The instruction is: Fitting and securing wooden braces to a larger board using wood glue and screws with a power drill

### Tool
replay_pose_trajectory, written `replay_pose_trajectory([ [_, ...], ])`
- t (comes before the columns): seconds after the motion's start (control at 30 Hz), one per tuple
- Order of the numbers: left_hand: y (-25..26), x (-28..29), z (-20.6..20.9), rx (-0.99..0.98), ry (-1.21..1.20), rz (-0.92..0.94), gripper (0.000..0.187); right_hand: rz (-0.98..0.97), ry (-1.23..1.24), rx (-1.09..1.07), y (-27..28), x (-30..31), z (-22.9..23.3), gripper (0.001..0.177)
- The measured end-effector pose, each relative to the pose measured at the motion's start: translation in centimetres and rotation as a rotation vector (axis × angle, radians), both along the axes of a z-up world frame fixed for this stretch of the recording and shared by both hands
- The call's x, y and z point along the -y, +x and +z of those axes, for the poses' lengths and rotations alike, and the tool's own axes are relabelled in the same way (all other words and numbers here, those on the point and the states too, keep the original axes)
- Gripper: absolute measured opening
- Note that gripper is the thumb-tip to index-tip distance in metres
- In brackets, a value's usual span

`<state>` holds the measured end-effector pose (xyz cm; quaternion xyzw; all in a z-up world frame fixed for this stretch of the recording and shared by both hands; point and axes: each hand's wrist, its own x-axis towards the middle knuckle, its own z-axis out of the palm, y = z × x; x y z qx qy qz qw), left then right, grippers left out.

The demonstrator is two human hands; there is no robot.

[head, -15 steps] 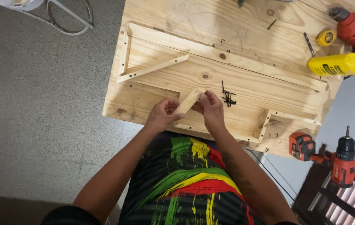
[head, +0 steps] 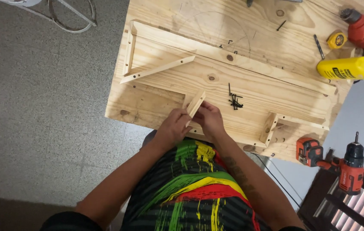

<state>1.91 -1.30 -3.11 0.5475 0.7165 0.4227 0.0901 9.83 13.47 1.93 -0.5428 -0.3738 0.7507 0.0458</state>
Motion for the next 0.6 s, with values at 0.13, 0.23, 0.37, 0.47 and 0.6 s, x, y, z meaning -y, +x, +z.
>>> replay_pose_trajectory([
  [0.13, -0.7, 0.5, 2.4, 0.332, -0.058, 0.056, 0.036, -0.019, -0.004, -0.078, -0.1, 0.0, 0.9, 0.036],
  [0.23, -0.9, 0.5, 3.1, 0.370, -0.097, 0.068, 0.038, 0.038, 0.049, -0.081, -0.4, 0.3, 1.6, 0.046],
  [0.37, -0.5, 0.7, 2.2, 0.358, -0.054, 0.057, 0.042, 0.054, 0.066, -0.121, 0.3, 0.4, -0.2, 0.053],
  [0.47, -1.2, 0.7, 4.3, 0.412, -0.064, 0.051, 0.046, 0.085, 0.064, -0.135, 0.2, 0.2, 0.8, 0.050],
  [0.6, -1.7, 0.5, 5.8, 0.532, -0.057, 0.036, 0.038, 0.189, 0.130, -0.111, -0.3, -0.7, 2.4, 0.048],
])
